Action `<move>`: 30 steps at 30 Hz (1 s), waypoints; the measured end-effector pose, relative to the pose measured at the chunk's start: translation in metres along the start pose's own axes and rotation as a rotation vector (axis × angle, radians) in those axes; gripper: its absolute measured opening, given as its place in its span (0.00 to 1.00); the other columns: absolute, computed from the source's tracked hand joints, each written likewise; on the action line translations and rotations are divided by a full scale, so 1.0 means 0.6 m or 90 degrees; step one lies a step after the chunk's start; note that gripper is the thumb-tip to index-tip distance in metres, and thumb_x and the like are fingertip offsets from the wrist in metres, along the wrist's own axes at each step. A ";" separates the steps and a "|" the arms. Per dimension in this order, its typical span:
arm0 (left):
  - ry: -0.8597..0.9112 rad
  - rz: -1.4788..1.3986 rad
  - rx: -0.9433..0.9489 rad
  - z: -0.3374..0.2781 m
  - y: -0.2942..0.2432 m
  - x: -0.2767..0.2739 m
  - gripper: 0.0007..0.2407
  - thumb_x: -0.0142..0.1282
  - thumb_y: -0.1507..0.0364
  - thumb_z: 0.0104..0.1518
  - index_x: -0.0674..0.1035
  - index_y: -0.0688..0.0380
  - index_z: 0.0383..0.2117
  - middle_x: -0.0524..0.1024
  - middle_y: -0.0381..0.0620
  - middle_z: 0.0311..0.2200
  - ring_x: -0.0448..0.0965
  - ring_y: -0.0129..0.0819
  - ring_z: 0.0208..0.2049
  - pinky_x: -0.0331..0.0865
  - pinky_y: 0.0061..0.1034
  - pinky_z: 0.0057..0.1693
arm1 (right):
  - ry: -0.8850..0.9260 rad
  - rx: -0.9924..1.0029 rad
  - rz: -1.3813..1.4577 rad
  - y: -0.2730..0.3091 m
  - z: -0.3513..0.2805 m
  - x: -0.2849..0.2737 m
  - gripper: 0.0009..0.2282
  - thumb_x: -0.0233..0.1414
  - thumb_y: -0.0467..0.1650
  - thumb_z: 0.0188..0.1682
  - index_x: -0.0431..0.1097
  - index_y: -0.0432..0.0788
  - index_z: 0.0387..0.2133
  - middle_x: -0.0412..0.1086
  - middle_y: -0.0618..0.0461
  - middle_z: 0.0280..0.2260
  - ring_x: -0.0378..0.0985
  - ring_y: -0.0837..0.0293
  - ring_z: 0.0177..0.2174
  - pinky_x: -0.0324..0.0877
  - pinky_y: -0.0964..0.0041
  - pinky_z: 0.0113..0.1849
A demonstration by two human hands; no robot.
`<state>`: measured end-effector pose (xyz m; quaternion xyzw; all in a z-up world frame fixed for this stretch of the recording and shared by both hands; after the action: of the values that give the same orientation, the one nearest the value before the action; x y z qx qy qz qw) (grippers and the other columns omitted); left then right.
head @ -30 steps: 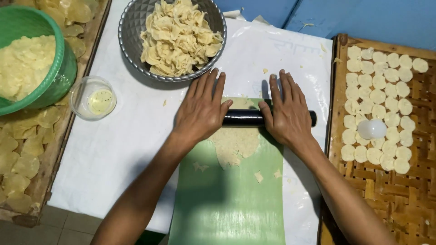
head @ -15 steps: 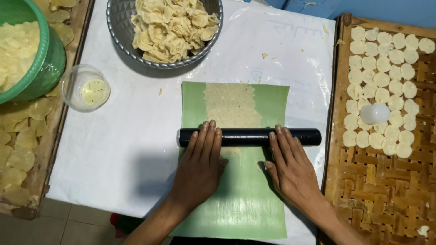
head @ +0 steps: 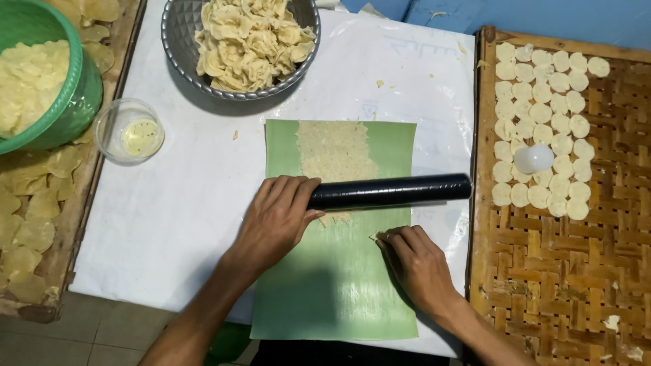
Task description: Rolling out small pieces of dough on a leaf using a rolling pin to create thin snack chips.
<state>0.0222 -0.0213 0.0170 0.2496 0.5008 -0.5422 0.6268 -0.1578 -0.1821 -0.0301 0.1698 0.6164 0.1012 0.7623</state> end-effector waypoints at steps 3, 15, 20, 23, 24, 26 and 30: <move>-0.025 -0.066 -0.058 0.003 0.010 -0.023 0.18 0.55 0.62 0.64 0.73 0.63 0.52 0.77 0.52 0.45 0.76 0.46 0.45 0.68 0.36 0.50 | -0.058 0.070 0.053 -0.002 0.000 -0.039 0.07 0.53 0.27 0.53 0.74 0.34 0.39 0.76 0.41 0.35 0.79 0.51 0.31 0.80 0.63 0.32; -0.097 -0.122 -0.188 -0.029 0.057 -0.046 0.16 0.54 0.65 0.65 0.74 0.64 0.52 0.77 0.53 0.46 0.76 0.48 0.45 0.67 0.37 0.52 | -0.060 0.057 -0.037 -0.031 -0.003 -0.035 0.07 0.57 0.27 0.52 0.75 0.32 0.40 0.75 0.44 0.33 0.76 0.52 0.31 0.76 0.63 0.31; -0.121 -0.143 -0.234 -0.049 0.068 -0.057 0.17 0.55 0.67 0.64 0.73 0.66 0.54 0.77 0.54 0.47 0.76 0.49 0.48 0.68 0.39 0.54 | -0.038 0.013 0.050 0.037 0.048 -0.012 0.07 0.53 0.28 0.53 0.73 0.34 0.40 0.75 0.43 0.34 0.76 0.52 0.30 0.77 0.63 0.30; -0.157 -0.171 -0.247 -0.052 0.065 -0.067 0.17 0.59 0.70 0.62 0.73 0.67 0.53 0.77 0.55 0.45 0.77 0.51 0.47 0.68 0.40 0.53 | -0.065 -0.048 0.082 0.106 0.099 0.005 0.06 0.55 0.28 0.50 0.75 0.37 0.38 0.75 0.44 0.33 0.79 0.48 0.33 0.78 0.60 0.33; -0.186 -0.186 -0.242 -0.053 0.064 -0.074 0.18 0.62 0.71 0.60 0.73 0.69 0.53 0.77 0.55 0.42 0.78 0.53 0.45 0.68 0.41 0.51 | -0.081 -0.075 0.075 0.131 0.118 0.012 0.04 0.57 0.27 0.48 0.77 0.40 0.35 0.74 0.47 0.31 0.80 0.47 0.35 0.77 0.58 0.34; -0.196 -0.187 -0.250 -0.058 0.061 -0.085 0.18 0.62 0.72 0.60 0.73 0.68 0.53 0.77 0.55 0.42 0.78 0.53 0.45 0.69 0.41 0.51 | -0.076 -0.107 0.072 0.159 0.143 0.030 0.04 0.56 0.27 0.50 0.77 0.38 0.34 0.74 0.46 0.30 0.79 0.47 0.34 0.76 0.59 0.33; -0.214 -0.198 -0.288 -0.076 0.067 -0.101 0.18 0.63 0.72 0.59 0.73 0.68 0.54 0.77 0.54 0.42 0.79 0.53 0.45 0.69 0.41 0.51 | -0.042 -0.172 0.038 0.199 0.166 0.063 0.06 0.56 0.28 0.50 0.75 0.36 0.36 0.71 0.44 0.30 0.77 0.47 0.32 0.76 0.59 0.30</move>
<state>0.0485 0.0554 0.0449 -0.0688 0.5301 -0.5404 0.6498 -0.0457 -0.0715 -0.0005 0.0870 0.5662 0.2001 0.7948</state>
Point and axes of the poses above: each hand's wrist, its own z-axis towards the middle knuckle, its own x-axis out of the palm, y = z × x, the point moved 6 cm from there along z, towards the middle knuckle
